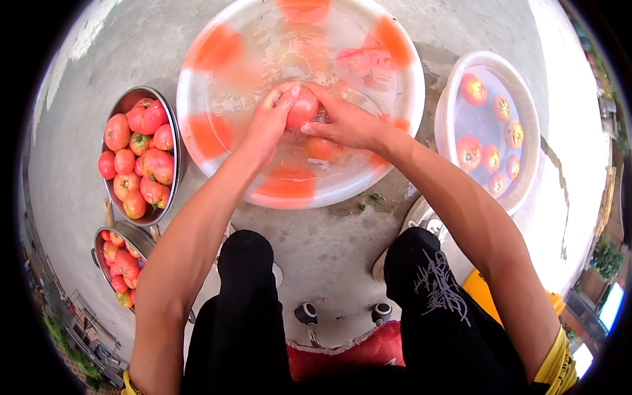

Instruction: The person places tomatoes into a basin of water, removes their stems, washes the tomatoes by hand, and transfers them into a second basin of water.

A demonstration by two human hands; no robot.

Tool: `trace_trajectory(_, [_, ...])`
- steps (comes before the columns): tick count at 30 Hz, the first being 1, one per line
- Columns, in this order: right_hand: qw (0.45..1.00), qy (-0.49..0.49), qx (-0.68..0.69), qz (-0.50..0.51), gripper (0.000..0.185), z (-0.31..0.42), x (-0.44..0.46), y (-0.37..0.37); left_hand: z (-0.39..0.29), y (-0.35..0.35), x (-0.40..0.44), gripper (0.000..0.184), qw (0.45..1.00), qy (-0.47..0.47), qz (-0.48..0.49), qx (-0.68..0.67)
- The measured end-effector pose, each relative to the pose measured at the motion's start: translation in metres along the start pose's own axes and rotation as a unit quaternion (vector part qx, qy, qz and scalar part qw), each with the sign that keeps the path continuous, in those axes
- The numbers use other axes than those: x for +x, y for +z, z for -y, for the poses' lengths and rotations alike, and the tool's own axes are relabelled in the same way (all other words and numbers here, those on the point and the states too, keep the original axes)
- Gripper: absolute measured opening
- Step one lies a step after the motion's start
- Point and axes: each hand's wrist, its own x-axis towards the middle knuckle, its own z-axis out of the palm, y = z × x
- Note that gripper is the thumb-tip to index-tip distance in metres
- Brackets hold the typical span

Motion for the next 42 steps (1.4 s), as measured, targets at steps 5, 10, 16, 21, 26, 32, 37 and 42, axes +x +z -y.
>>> trace_trajectory(5, [0.995,0.077,-0.006,0.061,0.06,0.005,0.003,-0.006,0.011,0.007,0.004,0.039,0.982,0.099,-0.03,0.159])
trace_trajectory(10, [0.995,0.073,-0.059,0.045,0.061,0.012,0.0,-0.004,0.019,-0.001,0.02,0.043,0.966,0.079,-0.122,0.212])
trace_trajectory(16, [0.996,0.04,-0.076,0.006,0.057,0.002,0.001,0.001,0.025,-0.003,0.016,0.04,0.929,0.119,-0.148,0.317])
trace_trajectory(21, [0.998,0.053,-0.026,0.027,0.049,0.005,0.0,-0.003,0.021,0.002,0.012,0.028,0.927,0.207,-0.047,0.308])
trace_trajectory(26, [0.999,0.047,0.004,-0.018,0.035,0.006,0.001,-0.002,0.017,0.005,0.014,0.026,0.986,0.051,-0.061,0.147])
trace_trajectory(32, [0.87,-0.097,-0.374,-0.306,0.022,-0.01,0.017,-0.02,0.024,0.002,0.019,0.023,0.971,0.092,-0.09,0.199])
trace_trajectory(37, [0.902,0.121,-0.391,-0.138,0.024,-0.014,0.038,-0.034,0.019,0.011,0.009,0.029,0.951,0.092,-0.092,0.282])
trace_trajectory(42, [0.934,0.225,-0.278,-0.028,0.028,-0.002,0.045,-0.04,0.025,0.005,0.016,0.032,0.937,0.089,-0.09,0.326])
